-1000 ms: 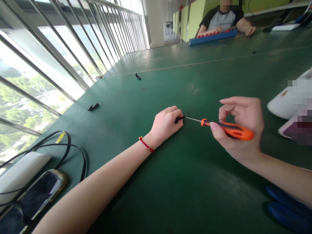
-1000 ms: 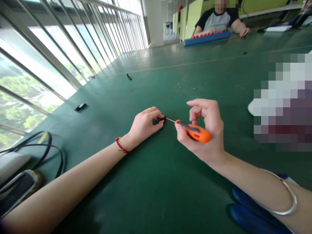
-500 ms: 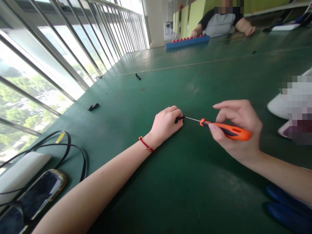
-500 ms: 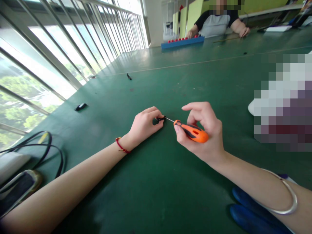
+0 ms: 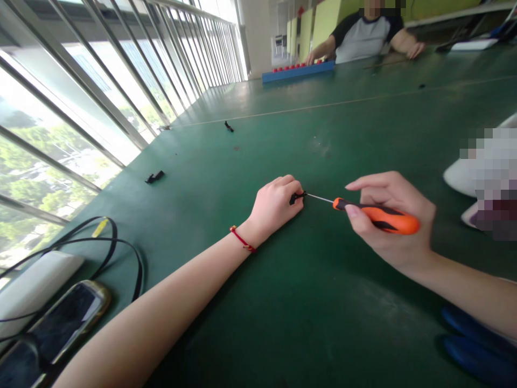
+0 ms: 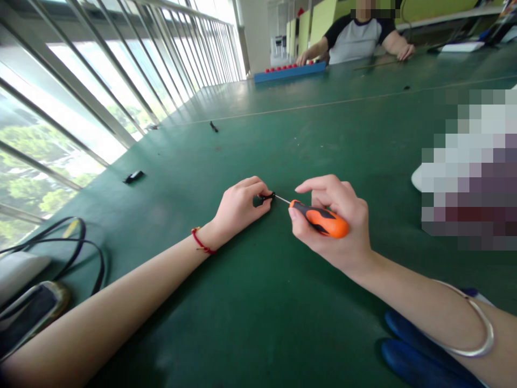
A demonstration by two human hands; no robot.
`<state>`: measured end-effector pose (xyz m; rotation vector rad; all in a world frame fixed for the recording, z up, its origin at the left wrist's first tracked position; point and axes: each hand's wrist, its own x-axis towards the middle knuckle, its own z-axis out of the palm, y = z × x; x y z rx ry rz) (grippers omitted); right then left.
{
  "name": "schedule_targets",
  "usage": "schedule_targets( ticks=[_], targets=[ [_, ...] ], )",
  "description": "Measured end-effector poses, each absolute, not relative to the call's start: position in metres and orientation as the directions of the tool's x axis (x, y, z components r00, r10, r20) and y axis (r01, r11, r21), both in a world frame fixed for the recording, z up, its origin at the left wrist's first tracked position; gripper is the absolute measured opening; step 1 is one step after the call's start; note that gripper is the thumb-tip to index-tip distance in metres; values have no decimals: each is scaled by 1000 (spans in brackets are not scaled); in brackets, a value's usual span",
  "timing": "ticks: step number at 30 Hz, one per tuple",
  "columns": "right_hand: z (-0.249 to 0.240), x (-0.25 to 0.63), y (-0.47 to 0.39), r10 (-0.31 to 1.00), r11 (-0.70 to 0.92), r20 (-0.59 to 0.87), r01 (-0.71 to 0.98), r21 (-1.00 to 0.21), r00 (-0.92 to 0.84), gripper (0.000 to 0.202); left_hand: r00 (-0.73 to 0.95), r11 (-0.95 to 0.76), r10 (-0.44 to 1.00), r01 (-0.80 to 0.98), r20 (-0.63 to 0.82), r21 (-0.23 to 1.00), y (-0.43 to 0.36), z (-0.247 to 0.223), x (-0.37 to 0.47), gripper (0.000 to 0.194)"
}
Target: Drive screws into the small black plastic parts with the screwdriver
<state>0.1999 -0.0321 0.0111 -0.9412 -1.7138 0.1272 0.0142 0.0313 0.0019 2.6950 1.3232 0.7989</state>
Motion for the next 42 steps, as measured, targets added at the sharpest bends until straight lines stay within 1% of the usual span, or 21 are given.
schedule_targets(
  ticks=[1, 3, 7, 9, 10, 11, 13, 15, 17, 20, 23, 24, 26, 28, 30, 33, 35, 37, 39, 40, 42],
  targets=[
    [12, 200, -34, 646, 665, 761, 539, -517, -67, 25, 505, -638, 747, 729, 432, 251, 31, 2, 14, 8],
    [12, 198, -34, 627, 672, 778, 536, -511, -44, 25, 500, -634, 750, 729, 433, 257, 32, 2, 14, 8],
    [10, 197, -29, 559, 746, 829, 427, -512, 17, 42, 491, -628, 759, 726, 427, 282, 32, 1, 14, 7],
    [9, 198, -27, 582, 755, 813, 374, -538, -4, 52, 492, -630, 760, 720, 425, 293, 32, 1, 14, 8],
    [9, 198, -28, 603, 743, 798, 380, -551, -22, 52, 493, -631, 759, 718, 425, 295, 32, 1, 14, 8],
    [9, 199, -29, 622, 722, 782, 413, -555, -36, 47, 493, -631, 759, 718, 425, 294, 32, 1, 14, 8],
    [11, 199, -33, 656, 667, 753, 510, -543, -56, 29, 492, -629, 760, 720, 424, 292, 32, 2, 14, 8],
    [12, 198, -35, 668, 641, 741, 554, -532, -62, 15, 491, -628, 761, 722, 423, 291, 32, 2, 14, 8],
    [12, 197, -35, 638, 664, 768, 536, -521, -43, 16, 490, -626, 762, 724, 423, 290, 32, 2, 14, 8],
    [11, 196, -31, 564, 721, 826, 473, -507, 26, 30, 491, -628, 760, 724, 426, 285, 32, 1, 14, 8],
    [9, 198, -28, 593, 724, 805, 418, -549, 30, 38, 494, -633, 755, 720, 431, 285, 33, 0, 14, 8],
    [9, 199, -28, 626, 704, 779, 423, -570, 8, 35, 495, -634, 754, 718, 431, 285, 33, 0, 14, 8],
    [10, 199, -31, 679, 657, 733, 471, -589, -30, 21, 497, -636, 753, 718, 431, 284, 33, 0, 14, 8],
    [11, 198, -34, 695, 634, 718, 509, -582, -46, 11, 495, -632, 756, 721, 428, 283, 32, 1, 14, 9],
    [12, 197, -34, 661, 656, 750, 508, -558, -29, 15, 490, -628, 760, 724, 426, 287, 32, 1, 14, 9],
    [10, 196, -31, 596, 707, 803, 466, -532, 13, 35, 485, -624, 766, 721, 423, 303, 32, 1, 14, 9],
    [9, 197, -30, 622, 701, 782, 459, -546, -21, 39, 475, -617, 773, 716, 420, 328, 33, 0, 13, 9],
    [9, 198, -30, 683, 662, 725, 493, -564, -87, 25, 458, -607, 784, 709, 419, 359, 34, 0, 13, 10],
    [10, 199, -32, 714, 620, 693, 545, -564, -95, 7, 444, -596, 793, 707, 418, 380, 36, -1, 12, 11],
    [10, 199, -33, 720, 606, 689, 559, -566, -82, 3, 438, -591, 797, 710, 416, 383, 36, -1, 12, 12],
    [11, 198, -34, 720, 591, 692, 569, -572, -52, 4, 425, -577, 806, 722, 413, 382, 38, -1, 11, 12]
  ],
)
